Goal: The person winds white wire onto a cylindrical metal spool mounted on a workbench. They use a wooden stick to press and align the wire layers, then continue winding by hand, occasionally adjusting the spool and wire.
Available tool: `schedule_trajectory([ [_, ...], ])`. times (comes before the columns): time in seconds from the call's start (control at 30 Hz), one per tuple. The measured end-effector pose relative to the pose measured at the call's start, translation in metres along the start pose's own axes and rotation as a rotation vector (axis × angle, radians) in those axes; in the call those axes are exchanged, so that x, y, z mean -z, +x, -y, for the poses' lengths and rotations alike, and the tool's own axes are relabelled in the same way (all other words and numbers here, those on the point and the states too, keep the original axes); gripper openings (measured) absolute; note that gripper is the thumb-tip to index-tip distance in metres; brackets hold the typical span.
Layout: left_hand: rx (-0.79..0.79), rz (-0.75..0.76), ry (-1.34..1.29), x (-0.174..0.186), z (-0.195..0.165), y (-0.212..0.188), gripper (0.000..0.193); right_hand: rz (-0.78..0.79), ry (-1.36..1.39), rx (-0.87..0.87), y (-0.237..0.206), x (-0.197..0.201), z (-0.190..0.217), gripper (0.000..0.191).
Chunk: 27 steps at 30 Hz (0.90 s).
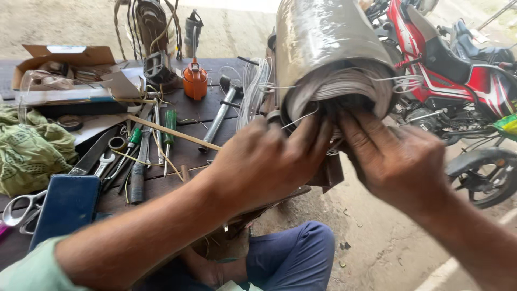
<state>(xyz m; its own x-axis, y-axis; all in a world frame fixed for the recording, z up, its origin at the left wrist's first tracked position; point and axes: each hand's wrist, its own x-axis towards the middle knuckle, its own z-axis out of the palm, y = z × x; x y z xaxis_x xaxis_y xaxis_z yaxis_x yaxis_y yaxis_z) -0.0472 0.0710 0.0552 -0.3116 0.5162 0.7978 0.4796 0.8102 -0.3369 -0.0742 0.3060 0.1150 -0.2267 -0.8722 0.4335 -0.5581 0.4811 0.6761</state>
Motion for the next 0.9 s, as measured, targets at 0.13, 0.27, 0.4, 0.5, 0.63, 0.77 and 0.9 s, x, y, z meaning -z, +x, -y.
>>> schedule_trajectory([
  [0.13, -0.05, 0.074, -0.128, 0.043, -0.003, -0.015, 0.031, -0.04, 0.156, -0.151, -0.01, 0.005, 0.013, 0.037],
  [0.27, -0.005, 0.147, -0.174, 0.064, 0.001, -0.021, 0.027, -0.159, 0.339, -0.22, -0.023, 0.006, 0.014, 0.032],
  [0.4, 0.033, 0.123, -0.147, 0.069, 0.007, -0.015, 0.021, -0.212, 0.406, -0.235, -0.035, 0.009, 0.007, 0.028],
  [0.5, 0.143, 0.154, -0.187, 0.073, 0.005, -0.008, 0.022, -0.273, 0.48, -0.269, -0.042, 0.013, 0.001, 0.023],
  [0.63, 0.083, 0.106, -0.204, 0.066, 0.0, 0.002, 0.018, -0.259, 0.556, -0.284, -0.054, 0.015, -0.001, 0.023],
  [0.77, 0.106, 0.099, -0.247, 0.055, -0.001, 0.005, 0.019, -0.219, 0.629, -0.245, -0.068, 0.008, 0.002, 0.024],
  [0.9, 0.141, 0.112, -0.256, 0.041, -0.002, 0.007, 0.019, -0.268, 0.681, -0.218, -0.076, -0.016, 0.018, 0.018],
])
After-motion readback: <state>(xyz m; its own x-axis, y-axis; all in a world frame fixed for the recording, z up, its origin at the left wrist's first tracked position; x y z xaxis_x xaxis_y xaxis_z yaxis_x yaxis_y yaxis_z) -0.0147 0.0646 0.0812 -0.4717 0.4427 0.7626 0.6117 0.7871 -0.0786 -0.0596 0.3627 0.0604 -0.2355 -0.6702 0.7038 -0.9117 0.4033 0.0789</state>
